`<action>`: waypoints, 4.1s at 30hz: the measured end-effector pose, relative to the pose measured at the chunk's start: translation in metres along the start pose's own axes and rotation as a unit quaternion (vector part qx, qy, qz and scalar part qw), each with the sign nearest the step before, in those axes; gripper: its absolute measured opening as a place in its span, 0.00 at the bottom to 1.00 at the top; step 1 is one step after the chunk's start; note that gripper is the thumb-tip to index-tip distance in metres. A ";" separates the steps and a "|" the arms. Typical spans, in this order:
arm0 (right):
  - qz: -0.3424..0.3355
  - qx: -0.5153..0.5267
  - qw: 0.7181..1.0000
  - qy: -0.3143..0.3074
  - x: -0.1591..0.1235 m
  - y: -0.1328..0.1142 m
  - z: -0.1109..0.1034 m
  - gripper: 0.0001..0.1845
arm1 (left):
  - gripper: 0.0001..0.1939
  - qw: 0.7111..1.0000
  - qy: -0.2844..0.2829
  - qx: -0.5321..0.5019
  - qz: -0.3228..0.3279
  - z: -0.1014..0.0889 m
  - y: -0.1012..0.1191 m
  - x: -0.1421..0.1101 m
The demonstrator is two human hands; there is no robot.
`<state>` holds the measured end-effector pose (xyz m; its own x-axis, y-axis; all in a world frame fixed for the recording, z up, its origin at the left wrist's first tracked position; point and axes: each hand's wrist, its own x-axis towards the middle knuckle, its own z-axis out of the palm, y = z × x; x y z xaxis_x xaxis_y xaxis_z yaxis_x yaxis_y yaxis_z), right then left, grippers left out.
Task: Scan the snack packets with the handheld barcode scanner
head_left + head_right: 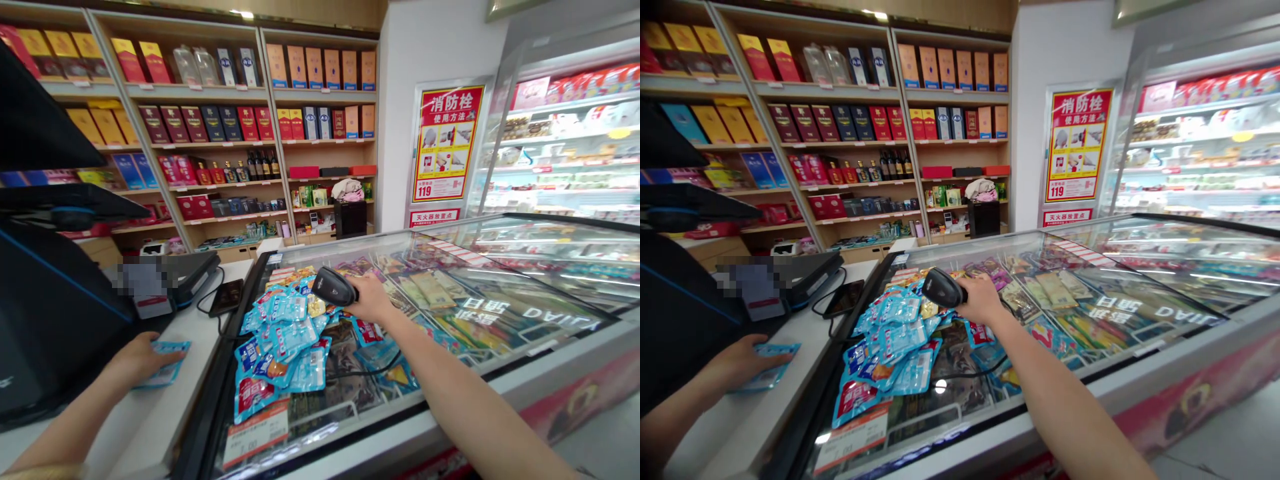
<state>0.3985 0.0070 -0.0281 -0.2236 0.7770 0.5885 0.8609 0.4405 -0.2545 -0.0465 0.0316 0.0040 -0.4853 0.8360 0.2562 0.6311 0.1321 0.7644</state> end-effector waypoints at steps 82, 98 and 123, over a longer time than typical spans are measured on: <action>0.077 -0.121 0.990 0.008 -0.006 0.006 0.003 0.13 | 0.25 0.985 -0.005 -0.058 0.163 0.135 0.087 -0.110; 0.134 -0.152 0.956 0.212 -0.059 0.007 0.008 0.11 | 0.29 0.994 -0.057 0.010 0.088 0.139 0.070 -0.088; 0.093 -0.078 0.979 0.161 -0.056 0.004 0.008 0.11 | 0.21 0.985 -0.060 -0.094 0.132 0.133 0.082 -0.093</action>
<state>0.4105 -0.0312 -0.0680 0.0775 0.6440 0.7611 0.9382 0.2112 -0.2742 0.1308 0.0354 -0.0363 -0.2381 0.8862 0.3975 0.5963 -0.1897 0.7800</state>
